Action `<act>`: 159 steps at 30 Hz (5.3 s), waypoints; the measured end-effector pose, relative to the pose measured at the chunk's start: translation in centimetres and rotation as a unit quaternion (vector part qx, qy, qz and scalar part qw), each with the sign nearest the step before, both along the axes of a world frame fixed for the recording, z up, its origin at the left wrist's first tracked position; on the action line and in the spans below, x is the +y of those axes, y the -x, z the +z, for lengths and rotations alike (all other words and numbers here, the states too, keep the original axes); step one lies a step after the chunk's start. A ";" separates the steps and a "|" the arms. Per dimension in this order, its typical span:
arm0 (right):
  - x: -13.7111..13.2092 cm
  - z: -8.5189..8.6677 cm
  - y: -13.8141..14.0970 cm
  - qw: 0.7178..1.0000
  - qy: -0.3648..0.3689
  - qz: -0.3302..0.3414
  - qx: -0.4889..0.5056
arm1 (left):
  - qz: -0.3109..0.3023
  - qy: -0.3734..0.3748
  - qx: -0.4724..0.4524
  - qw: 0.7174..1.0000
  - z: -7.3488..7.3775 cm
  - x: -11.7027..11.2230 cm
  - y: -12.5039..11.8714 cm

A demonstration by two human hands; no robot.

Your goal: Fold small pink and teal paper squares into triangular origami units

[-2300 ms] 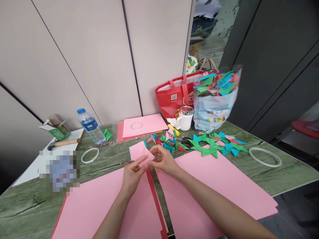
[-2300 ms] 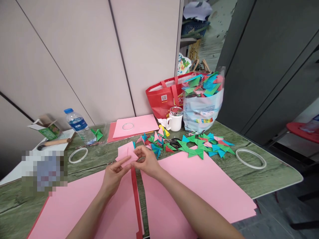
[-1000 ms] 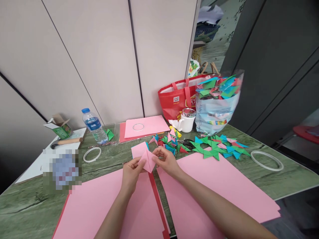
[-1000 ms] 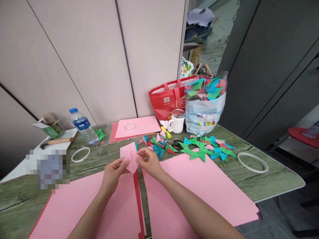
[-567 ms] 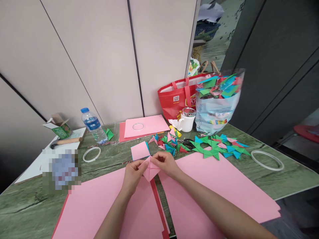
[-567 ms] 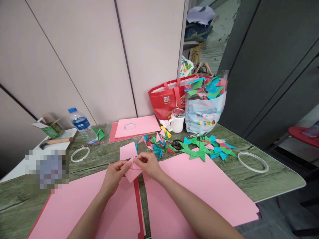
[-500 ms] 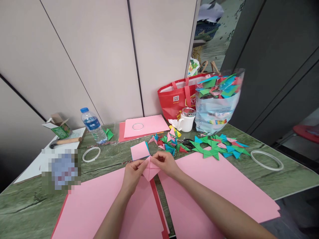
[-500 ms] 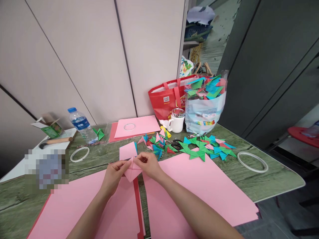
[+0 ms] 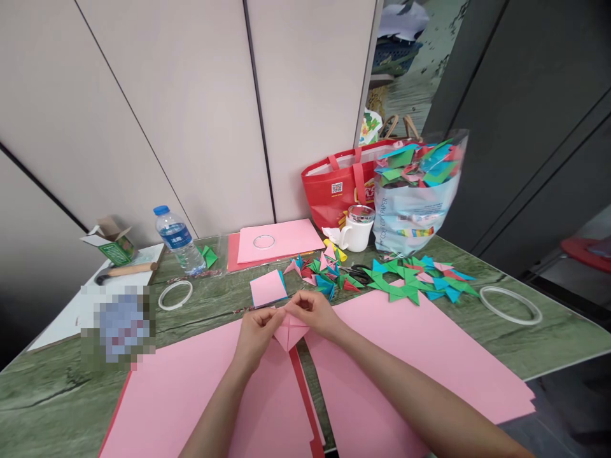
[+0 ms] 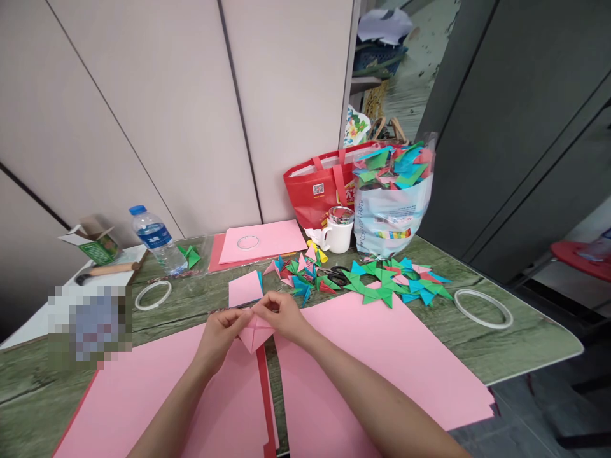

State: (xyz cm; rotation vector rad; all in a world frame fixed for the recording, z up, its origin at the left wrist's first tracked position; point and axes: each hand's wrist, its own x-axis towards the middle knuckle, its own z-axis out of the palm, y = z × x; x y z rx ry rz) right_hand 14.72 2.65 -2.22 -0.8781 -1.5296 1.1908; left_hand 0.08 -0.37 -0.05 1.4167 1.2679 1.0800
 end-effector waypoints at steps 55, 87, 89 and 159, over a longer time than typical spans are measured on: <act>-0.4 0.3 0.0 0.990 0.121 0.039 0.062 | 0.046 0.001 0.010 0.999 0.1 0.3 0.3; 0.3 -0.3 -0.3 0.993 0.095 -0.022 0.068 | 0.116 0.044 -0.019 0.992 0.0 0.3 0.4; 0.2 -0.2 -0.3 0.993 0.098 -0.025 0.067 | 0.116 0.055 -0.033 0.991 0.1 0.3 0.4; -0.8 1.1 -0.5 0.977 -0.203 -0.057 0.040 | 0.099 -0.140 -0.026 0.985 -0.2 0.2 0.8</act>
